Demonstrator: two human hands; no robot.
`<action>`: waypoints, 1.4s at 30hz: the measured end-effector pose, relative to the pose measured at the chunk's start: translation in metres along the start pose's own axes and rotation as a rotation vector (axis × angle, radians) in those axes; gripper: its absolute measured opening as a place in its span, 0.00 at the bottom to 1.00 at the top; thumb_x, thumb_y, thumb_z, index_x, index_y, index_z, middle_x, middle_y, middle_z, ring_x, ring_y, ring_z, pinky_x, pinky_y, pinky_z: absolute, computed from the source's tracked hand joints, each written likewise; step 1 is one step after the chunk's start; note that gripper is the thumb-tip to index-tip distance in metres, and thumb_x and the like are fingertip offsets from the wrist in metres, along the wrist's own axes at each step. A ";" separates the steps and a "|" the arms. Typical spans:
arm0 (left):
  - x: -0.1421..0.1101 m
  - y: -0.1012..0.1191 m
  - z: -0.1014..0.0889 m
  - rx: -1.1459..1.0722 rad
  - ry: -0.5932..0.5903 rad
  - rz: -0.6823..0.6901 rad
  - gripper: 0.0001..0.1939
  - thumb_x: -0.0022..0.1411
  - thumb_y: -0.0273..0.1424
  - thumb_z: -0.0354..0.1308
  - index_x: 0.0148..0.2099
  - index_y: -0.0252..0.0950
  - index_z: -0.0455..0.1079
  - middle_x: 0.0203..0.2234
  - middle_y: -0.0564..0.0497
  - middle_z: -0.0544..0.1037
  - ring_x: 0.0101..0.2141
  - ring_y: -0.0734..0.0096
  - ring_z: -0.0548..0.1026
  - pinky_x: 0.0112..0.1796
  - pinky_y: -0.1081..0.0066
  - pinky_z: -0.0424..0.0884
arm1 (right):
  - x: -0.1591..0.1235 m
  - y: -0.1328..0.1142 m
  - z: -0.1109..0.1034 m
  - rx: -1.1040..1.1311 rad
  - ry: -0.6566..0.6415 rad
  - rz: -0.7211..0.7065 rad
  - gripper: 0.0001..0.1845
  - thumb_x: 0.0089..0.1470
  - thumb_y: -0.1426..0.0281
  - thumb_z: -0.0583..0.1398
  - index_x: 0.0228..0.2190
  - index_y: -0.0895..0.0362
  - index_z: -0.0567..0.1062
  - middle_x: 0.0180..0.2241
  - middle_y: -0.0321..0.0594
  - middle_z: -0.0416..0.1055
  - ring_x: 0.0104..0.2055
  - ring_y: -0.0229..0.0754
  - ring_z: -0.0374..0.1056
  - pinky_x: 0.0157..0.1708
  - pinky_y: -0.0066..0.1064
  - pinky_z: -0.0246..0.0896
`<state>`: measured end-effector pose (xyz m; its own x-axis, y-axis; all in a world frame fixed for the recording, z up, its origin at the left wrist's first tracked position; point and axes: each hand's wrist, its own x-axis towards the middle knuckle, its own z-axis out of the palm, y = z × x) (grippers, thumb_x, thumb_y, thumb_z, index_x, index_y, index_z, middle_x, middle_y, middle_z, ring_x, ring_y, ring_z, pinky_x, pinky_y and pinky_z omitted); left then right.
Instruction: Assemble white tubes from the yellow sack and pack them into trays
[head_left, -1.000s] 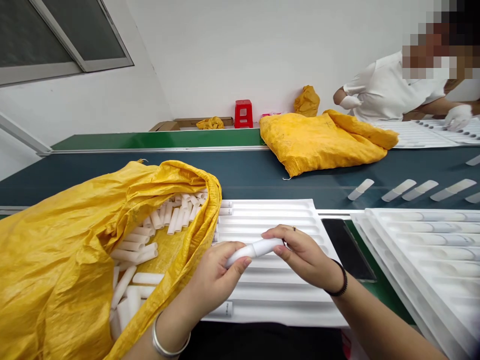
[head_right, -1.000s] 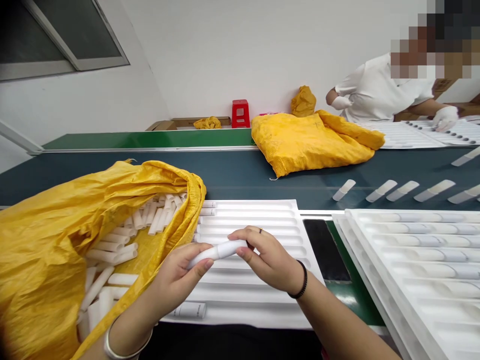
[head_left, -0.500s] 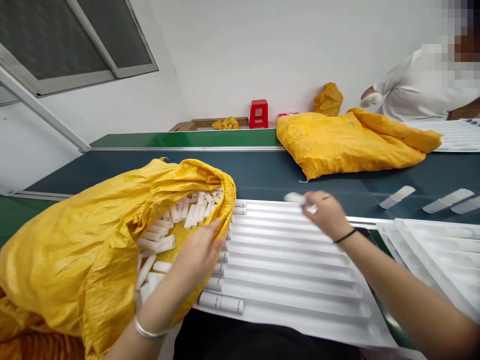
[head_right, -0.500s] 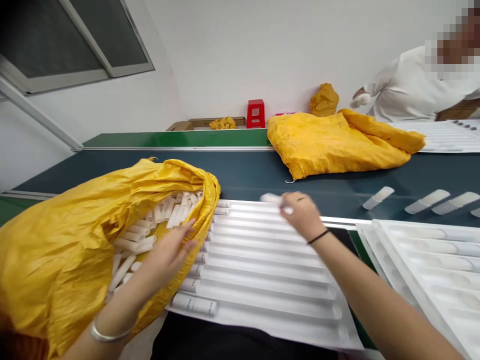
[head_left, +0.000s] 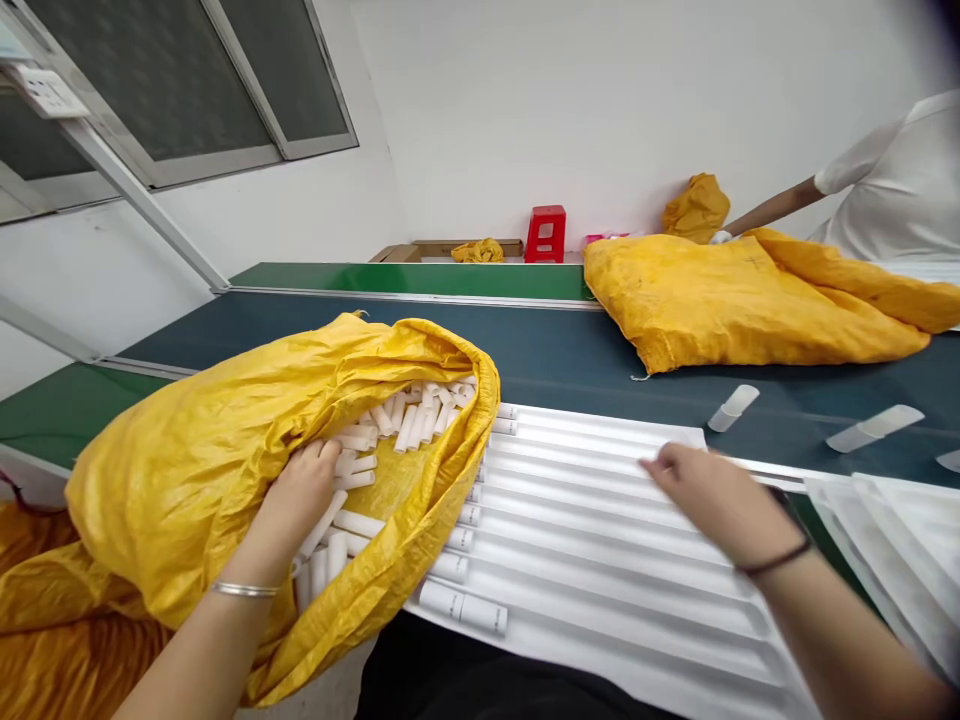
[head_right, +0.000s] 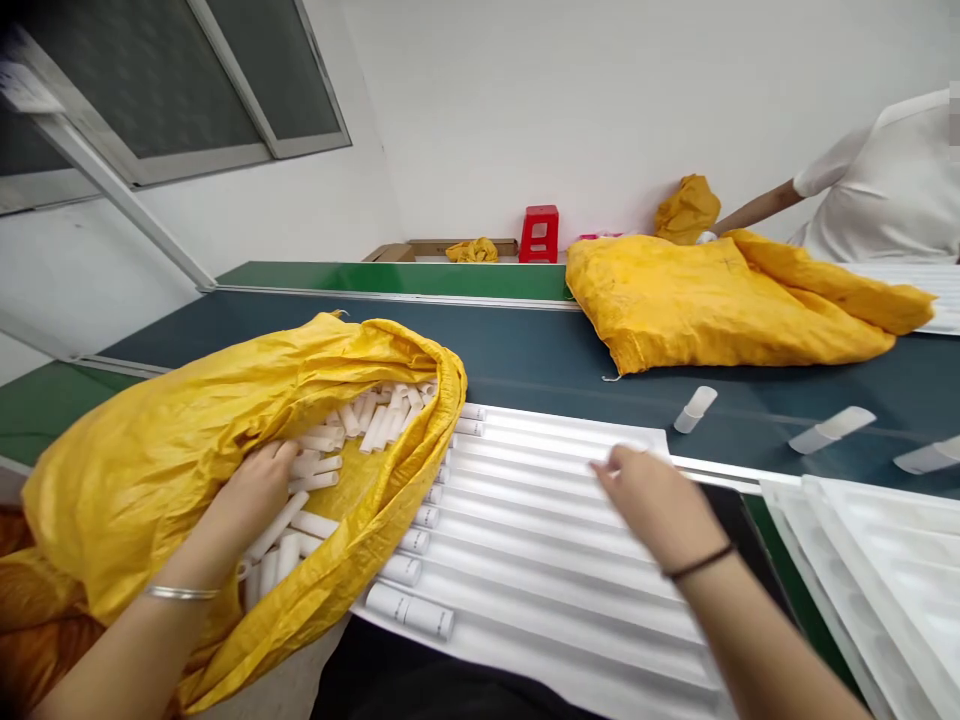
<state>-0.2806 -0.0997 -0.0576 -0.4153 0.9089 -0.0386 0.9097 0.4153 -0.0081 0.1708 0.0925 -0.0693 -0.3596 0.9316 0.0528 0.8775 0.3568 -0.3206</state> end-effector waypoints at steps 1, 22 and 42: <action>0.001 -0.005 -0.001 0.009 0.012 -0.002 0.16 0.53 0.20 0.47 0.44 0.31 0.68 0.41 0.35 0.71 0.47 0.45 0.68 0.48 0.53 0.64 | -0.019 -0.030 0.008 0.022 -0.058 -0.130 0.11 0.55 0.64 0.58 0.24 0.55 0.73 0.18 0.40 0.70 0.19 0.43 0.67 0.19 0.30 0.55; -0.060 0.152 -0.015 -1.900 -0.079 0.084 0.35 0.55 0.38 0.64 0.59 0.55 0.48 0.39 0.55 0.74 0.36 0.69 0.78 0.40 0.63 0.75 | -0.059 -0.120 0.020 1.015 -0.295 -0.248 0.13 0.57 0.66 0.55 0.44 0.55 0.70 0.34 0.40 0.69 0.33 0.39 0.65 0.35 0.32 0.65; -0.050 0.156 -0.045 -0.969 -0.133 0.494 0.15 0.63 0.35 0.55 0.52 0.39 0.70 0.40 0.48 0.77 0.39 0.66 0.74 0.42 0.69 0.69 | -0.038 -0.095 -0.024 0.628 0.029 -0.707 0.16 0.60 0.73 0.54 0.50 0.52 0.68 0.43 0.44 0.70 0.46 0.44 0.67 0.46 0.37 0.66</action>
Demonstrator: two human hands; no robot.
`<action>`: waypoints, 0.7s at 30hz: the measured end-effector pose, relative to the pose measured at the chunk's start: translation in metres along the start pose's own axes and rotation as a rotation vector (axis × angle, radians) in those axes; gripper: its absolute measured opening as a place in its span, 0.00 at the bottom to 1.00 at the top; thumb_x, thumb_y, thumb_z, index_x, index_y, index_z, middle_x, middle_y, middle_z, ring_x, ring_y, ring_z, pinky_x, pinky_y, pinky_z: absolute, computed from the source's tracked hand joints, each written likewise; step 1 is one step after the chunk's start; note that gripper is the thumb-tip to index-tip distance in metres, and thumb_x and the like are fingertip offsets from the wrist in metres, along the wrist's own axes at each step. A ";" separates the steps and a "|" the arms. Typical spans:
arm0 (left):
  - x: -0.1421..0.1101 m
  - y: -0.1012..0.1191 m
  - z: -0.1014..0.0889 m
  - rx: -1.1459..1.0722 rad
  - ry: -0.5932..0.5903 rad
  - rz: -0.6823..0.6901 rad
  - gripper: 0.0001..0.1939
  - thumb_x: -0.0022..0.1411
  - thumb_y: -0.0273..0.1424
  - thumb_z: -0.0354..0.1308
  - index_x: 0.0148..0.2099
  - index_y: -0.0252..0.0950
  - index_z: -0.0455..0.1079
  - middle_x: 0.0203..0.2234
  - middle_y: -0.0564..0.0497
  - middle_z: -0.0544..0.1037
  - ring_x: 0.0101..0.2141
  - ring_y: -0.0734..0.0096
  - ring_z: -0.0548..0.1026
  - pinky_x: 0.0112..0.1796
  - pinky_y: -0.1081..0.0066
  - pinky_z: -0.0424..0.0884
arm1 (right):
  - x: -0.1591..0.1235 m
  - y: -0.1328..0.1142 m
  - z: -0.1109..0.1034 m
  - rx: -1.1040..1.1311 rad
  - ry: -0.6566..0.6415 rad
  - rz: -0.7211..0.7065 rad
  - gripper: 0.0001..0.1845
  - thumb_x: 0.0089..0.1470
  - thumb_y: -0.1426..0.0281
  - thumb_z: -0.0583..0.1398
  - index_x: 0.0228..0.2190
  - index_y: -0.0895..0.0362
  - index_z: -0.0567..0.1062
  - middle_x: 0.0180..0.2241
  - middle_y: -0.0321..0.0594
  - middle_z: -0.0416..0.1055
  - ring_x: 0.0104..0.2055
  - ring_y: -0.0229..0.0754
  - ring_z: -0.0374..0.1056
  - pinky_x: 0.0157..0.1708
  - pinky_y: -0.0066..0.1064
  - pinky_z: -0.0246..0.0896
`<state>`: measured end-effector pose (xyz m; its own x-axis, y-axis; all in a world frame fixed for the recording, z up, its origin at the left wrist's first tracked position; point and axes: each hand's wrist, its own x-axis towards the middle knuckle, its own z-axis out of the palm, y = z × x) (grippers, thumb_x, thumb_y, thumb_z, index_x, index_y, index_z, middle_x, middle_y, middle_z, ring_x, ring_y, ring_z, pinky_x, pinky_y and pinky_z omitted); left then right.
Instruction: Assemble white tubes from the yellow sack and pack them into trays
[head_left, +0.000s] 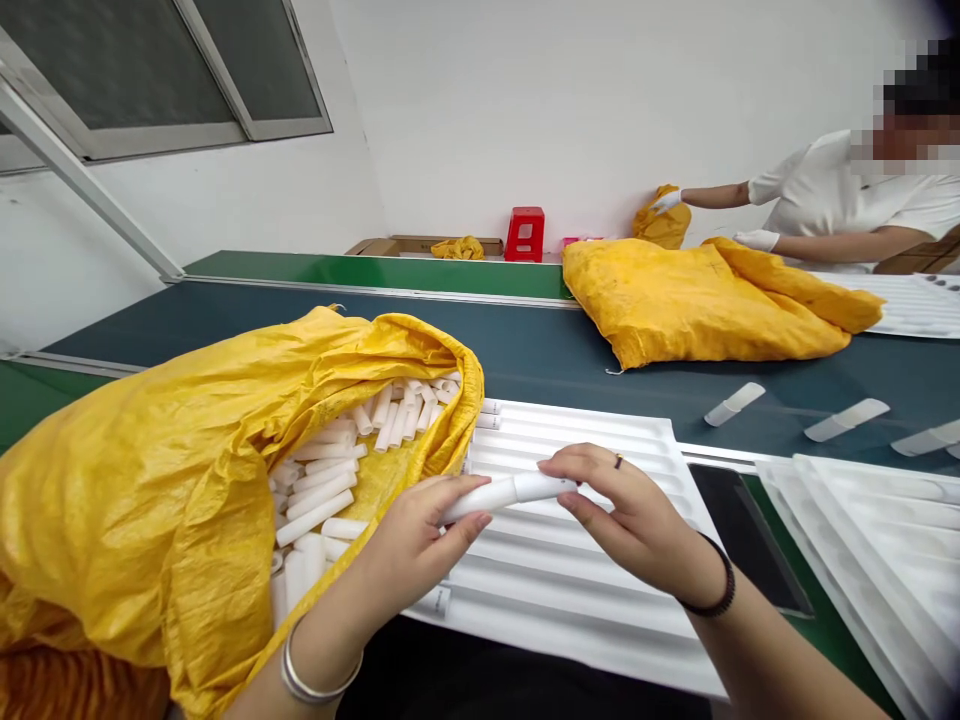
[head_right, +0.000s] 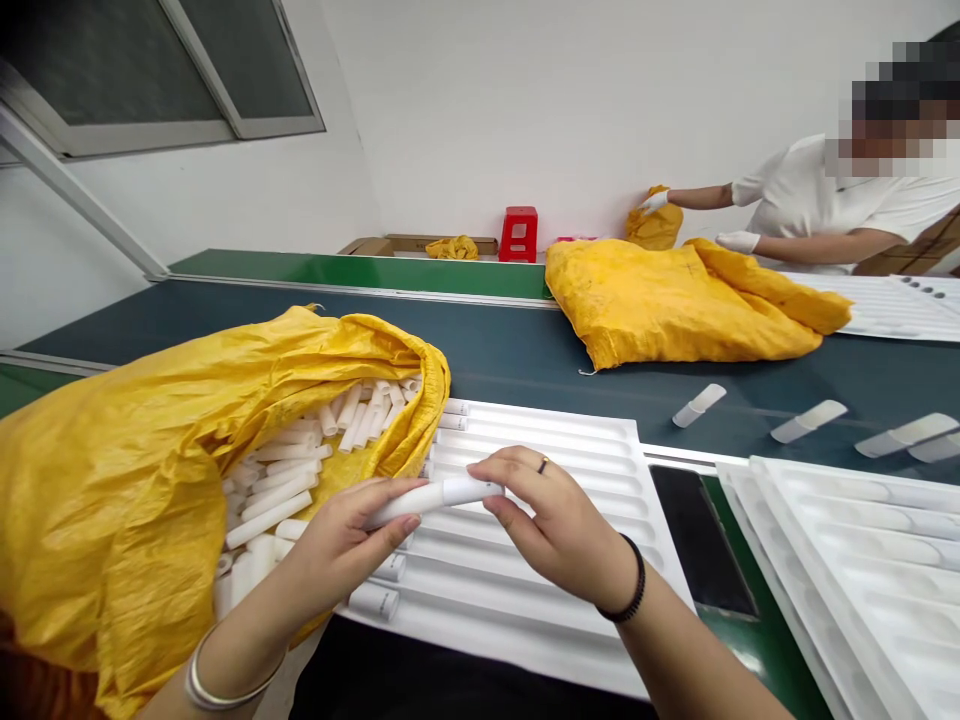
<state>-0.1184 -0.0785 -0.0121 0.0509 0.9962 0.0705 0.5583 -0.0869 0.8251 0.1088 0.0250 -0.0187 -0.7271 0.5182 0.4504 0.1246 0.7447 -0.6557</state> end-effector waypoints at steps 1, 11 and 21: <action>0.000 0.003 -0.001 0.035 -0.018 0.013 0.14 0.64 0.35 0.55 0.51 0.38 0.71 0.38 0.49 0.77 0.38 0.67 0.74 0.41 0.70 0.69 | 0.000 0.000 0.000 -0.018 -0.024 -0.029 0.16 0.60 0.74 0.54 0.50 0.52 0.68 0.43 0.45 0.70 0.46 0.44 0.67 0.46 0.37 0.65; -0.001 0.003 0.005 0.402 0.144 0.382 0.13 0.64 0.27 0.53 0.51 0.31 0.67 0.33 0.44 0.75 0.34 0.65 0.72 0.37 0.67 0.69 | -0.002 0.002 0.010 0.085 -0.014 0.108 0.13 0.61 0.69 0.55 0.48 0.54 0.69 0.38 0.42 0.72 0.38 0.40 0.68 0.39 0.32 0.66; 0.002 -0.007 0.007 0.632 0.189 0.551 0.16 0.63 0.24 0.54 0.53 0.28 0.63 0.33 0.42 0.75 0.33 0.63 0.71 0.36 0.63 0.71 | 0.003 0.007 0.016 0.499 -0.143 0.530 0.19 0.61 0.59 0.52 0.43 0.60 0.73 0.28 0.39 0.71 0.27 0.36 0.66 0.29 0.29 0.66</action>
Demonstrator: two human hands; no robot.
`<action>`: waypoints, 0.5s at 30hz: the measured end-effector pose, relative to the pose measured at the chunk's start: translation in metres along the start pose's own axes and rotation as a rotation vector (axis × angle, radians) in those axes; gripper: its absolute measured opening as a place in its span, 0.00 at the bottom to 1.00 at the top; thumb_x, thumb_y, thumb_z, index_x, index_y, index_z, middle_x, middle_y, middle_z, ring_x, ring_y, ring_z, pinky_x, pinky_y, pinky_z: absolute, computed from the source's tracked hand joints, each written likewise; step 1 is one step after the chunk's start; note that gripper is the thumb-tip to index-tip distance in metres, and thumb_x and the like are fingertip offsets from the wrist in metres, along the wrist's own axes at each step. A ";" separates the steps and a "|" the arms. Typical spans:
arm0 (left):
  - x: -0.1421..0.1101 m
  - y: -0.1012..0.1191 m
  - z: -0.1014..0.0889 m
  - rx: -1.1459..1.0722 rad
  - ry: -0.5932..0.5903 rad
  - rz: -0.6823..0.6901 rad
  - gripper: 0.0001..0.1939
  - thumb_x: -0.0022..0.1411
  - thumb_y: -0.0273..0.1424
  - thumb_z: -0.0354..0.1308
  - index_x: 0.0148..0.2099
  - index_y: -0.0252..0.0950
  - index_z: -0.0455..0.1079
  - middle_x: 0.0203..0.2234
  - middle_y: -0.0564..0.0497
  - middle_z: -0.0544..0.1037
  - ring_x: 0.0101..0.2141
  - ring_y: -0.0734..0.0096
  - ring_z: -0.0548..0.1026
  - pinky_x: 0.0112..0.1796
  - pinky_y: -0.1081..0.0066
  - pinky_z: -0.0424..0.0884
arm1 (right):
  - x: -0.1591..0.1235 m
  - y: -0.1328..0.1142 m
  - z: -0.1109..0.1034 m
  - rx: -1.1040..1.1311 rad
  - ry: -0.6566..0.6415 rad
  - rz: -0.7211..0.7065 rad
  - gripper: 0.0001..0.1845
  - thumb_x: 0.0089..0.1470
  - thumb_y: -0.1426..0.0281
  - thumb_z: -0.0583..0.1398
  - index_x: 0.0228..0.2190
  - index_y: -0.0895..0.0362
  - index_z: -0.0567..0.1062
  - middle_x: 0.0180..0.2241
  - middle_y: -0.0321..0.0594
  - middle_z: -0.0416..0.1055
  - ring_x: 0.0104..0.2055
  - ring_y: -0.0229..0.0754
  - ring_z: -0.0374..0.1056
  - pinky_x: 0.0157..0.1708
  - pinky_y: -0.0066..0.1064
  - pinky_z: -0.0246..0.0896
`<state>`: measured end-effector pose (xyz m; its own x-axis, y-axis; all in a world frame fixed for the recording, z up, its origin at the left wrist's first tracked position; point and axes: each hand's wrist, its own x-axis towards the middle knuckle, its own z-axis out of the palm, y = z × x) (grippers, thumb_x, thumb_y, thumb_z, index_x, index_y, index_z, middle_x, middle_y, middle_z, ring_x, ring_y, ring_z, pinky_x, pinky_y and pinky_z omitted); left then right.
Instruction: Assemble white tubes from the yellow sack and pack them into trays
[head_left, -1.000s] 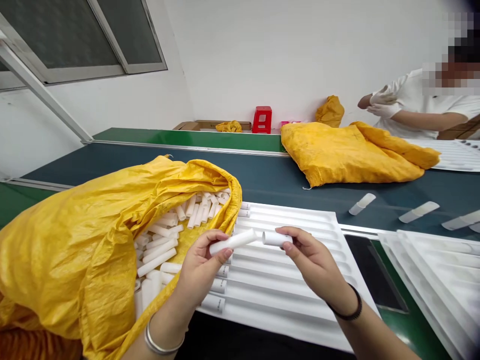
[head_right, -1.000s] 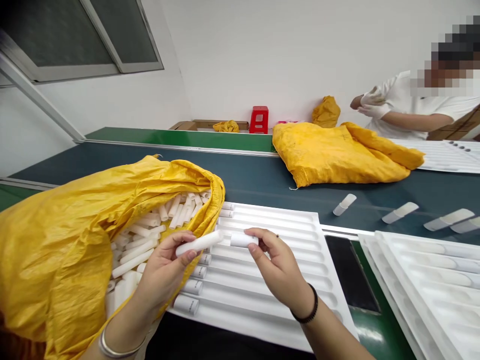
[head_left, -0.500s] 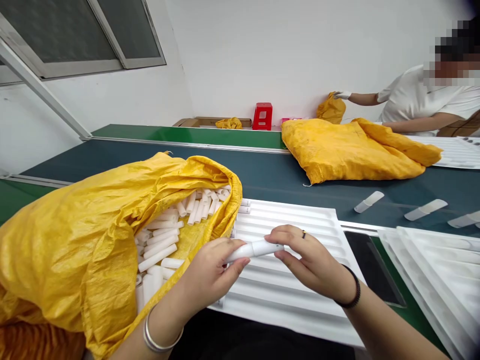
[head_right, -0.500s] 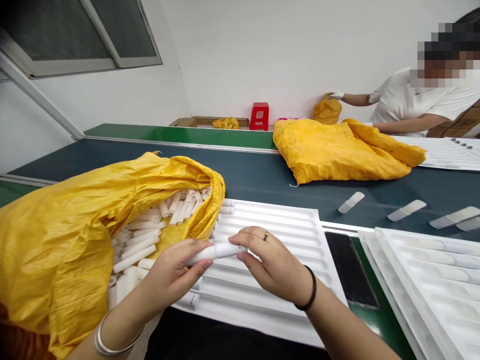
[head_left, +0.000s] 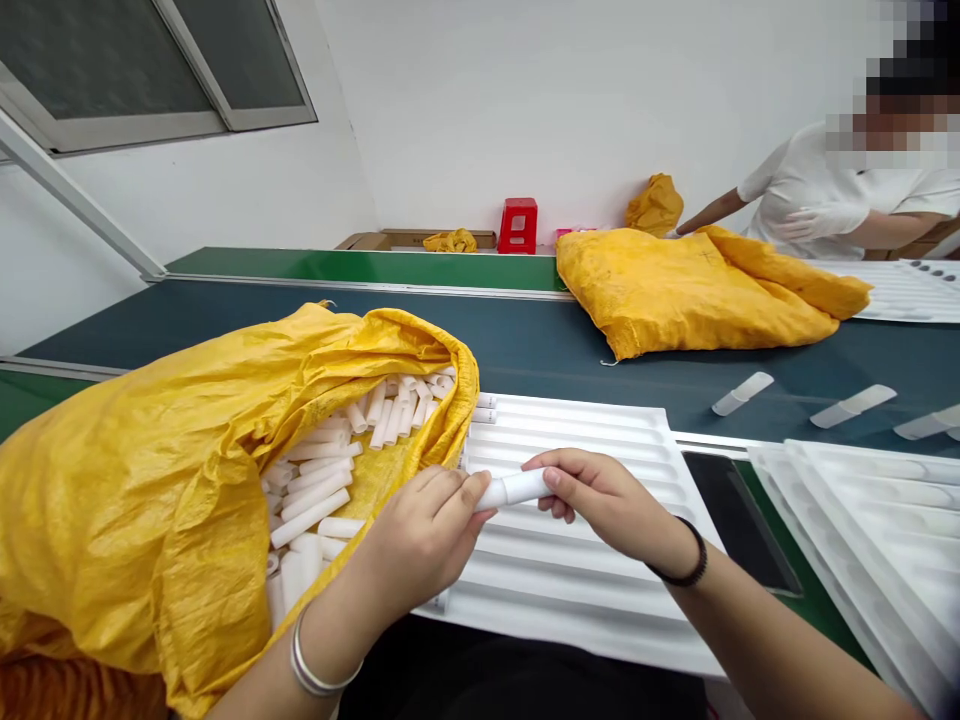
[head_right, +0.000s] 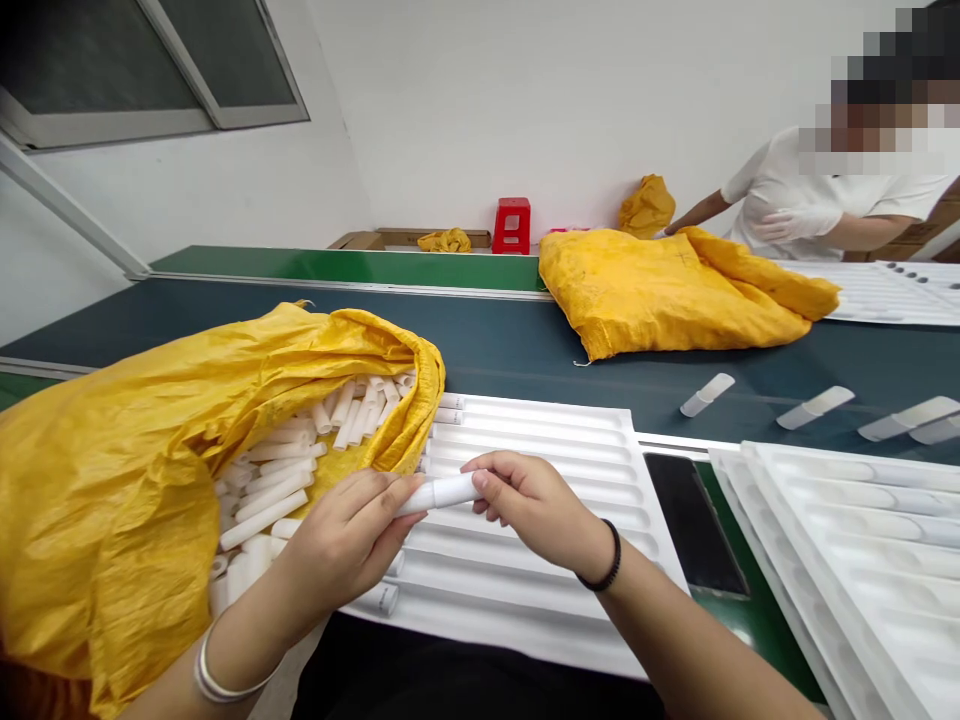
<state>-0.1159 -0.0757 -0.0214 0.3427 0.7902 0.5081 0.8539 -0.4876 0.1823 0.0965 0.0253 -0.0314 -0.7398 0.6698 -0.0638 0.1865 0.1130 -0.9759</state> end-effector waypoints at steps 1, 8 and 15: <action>0.000 0.000 0.000 -0.040 -0.011 -0.037 0.15 0.63 0.25 0.53 0.53 0.29 0.64 0.33 0.43 0.75 0.34 0.63 0.72 0.37 0.64 0.70 | 0.000 0.002 0.000 -0.072 0.022 -0.060 0.18 0.61 0.60 0.53 0.46 0.59 0.72 0.30 0.40 0.71 0.30 0.37 0.67 0.32 0.31 0.67; 0.009 0.001 -0.004 -0.368 -0.096 -0.259 0.09 0.65 0.29 0.52 0.46 0.34 0.69 0.30 0.50 0.75 0.31 0.70 0.73 0.34 0.70 0.68 | 0.001 0.010 0.000 -0.359 0.106 -0.550 0.15 0.60 0.74 0.54 0.49 0.52 0.67 0.42 0.41 0.68 0.45 0.39 0.66 0.46 0.32 0.62; 0.008 0.001 0.001 -0.298 -0.087 -0.237 0.10 0.65 0.29 0.52 0.47 0.32 0.69 0.31 0.48 0.75 0.32 0.67 0.72 0.35 0.68 0.68 | 0.001 0.010 -0.002 -0.287 0.103 -0.313 0.12 0.60 0.67 0.55 0.45 0.54 0.71 0.35 0.40 0.70 0.35 0.39 0.66 0.37 0.32 0.62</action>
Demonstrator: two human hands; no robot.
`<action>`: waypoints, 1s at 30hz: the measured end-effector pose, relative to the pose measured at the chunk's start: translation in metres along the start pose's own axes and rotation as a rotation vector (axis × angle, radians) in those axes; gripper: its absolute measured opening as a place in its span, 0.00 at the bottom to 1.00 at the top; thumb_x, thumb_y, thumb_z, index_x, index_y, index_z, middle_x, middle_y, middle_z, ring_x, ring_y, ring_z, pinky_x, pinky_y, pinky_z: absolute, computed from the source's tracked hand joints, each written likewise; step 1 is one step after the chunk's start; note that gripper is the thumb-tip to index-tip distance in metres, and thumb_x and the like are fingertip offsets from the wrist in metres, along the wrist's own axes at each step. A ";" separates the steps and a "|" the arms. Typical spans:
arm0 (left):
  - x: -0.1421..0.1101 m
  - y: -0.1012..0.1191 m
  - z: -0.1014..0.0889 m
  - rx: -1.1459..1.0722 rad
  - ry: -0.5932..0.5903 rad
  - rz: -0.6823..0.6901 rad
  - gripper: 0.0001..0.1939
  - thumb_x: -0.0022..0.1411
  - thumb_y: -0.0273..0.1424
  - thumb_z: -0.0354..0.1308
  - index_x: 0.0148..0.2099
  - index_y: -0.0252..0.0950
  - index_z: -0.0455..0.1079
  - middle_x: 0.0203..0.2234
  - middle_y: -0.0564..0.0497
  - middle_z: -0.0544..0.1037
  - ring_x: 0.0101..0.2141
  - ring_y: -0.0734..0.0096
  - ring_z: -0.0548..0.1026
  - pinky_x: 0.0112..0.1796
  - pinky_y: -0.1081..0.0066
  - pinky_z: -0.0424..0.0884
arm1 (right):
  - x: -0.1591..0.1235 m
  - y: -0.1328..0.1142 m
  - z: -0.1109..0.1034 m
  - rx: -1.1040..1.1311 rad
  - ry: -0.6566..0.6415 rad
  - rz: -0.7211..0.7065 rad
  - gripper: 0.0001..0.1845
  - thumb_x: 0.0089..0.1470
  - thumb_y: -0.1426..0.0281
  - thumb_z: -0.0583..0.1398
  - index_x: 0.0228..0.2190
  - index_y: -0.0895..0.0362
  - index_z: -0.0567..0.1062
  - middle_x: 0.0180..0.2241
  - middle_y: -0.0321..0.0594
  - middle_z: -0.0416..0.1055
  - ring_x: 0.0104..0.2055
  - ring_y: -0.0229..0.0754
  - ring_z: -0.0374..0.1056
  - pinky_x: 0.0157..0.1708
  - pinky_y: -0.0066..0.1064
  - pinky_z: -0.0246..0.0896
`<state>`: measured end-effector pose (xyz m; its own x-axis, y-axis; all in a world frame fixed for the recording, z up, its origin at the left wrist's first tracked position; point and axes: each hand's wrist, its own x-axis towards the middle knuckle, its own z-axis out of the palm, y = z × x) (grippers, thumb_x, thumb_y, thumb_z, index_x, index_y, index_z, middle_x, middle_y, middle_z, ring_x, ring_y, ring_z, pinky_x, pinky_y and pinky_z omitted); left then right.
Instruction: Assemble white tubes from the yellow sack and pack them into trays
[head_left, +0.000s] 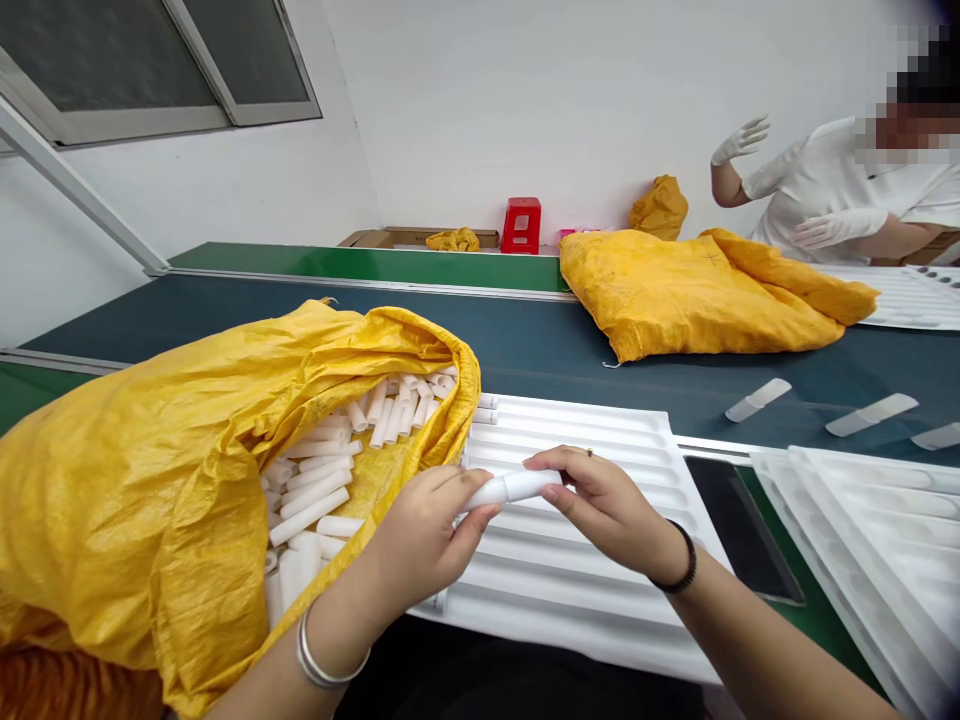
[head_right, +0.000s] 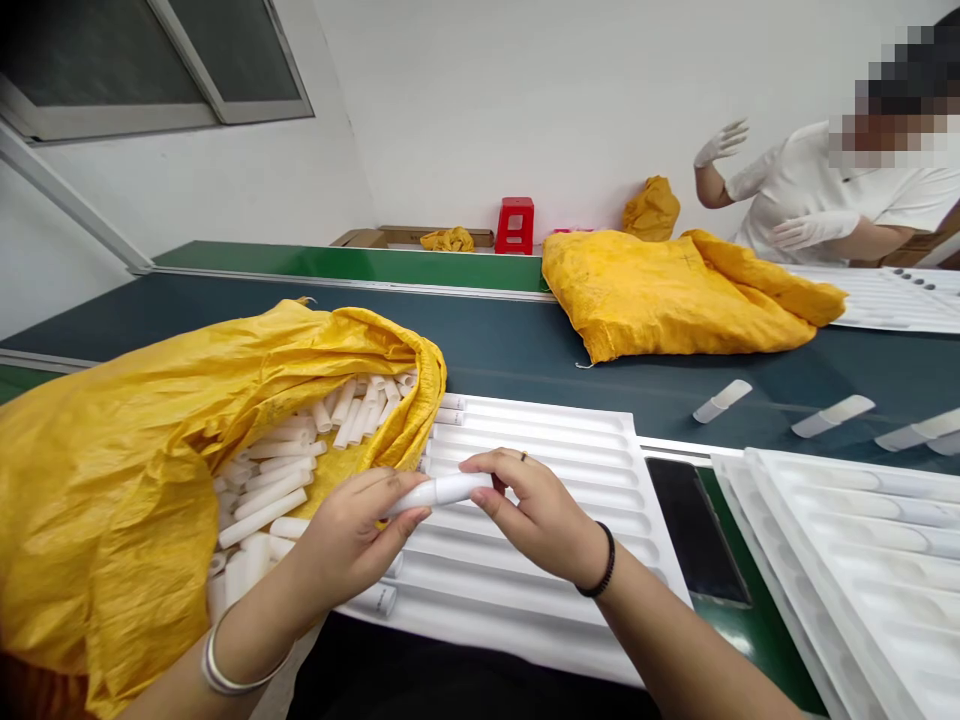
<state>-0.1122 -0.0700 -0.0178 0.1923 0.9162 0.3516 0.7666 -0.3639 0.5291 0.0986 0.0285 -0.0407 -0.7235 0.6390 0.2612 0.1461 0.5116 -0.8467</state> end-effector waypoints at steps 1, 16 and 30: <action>-0.001 -0.001 0.001 0.033 0.006 0.019 0.11 0.64 0.29 0.52 0.47 0.32 0.69 0.31 0.47 0.75 0.32 0.66 0.72 0.35 0.67 0.69 | 0.001 0.000 0.000 0.042 -0.009 0.062 0.12 0.60 0.65 0.55 0.44 0.54 0.72 0.32 0.39 0.69 0.33 0.38 0.64 0.35 0.31 0.62; 0.004 -0.008 0.009 0.087 -0.051 -0.018 0.18 0.67 0.33 0.50 0.56 0.31 0.63 0.39 0.42 0.76 0.39 0.61 0.75 0.41 0.63 0.72 | 0.003 0.005 0.002 0.032 -0.062 0.112 0.19 0.60 0.63 0.54 0.50 0.58 0.68 0.34 0.42 0.68 0.34 0.39 0.65 0.37 0.35 0.65; -0.006 -0.012 0.005 0.135 -0.250 -0.321 0.35 0.64 0.39 0.51 0.68 0.35 0.44 0.56 0.38 0.66 0.56 0.53 0.63 0.55 0.53 0.62 | 0.025 0.042 -0.034 -0.784 0.002 0.116 0.11 0.52 0.68 0.61 0.39 0.56 0.75 0.38 0.45 0.73 0.42 0.46 0.68 0.45 0.35 0.62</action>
<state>-0.1194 -0.0705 -0.0300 0.0608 0.9979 -0.0208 0.8818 -0.0439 0.4695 0.1094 0.0858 -0.0538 -0.6732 0.7139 0.1928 0.6540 0.6965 -0.2952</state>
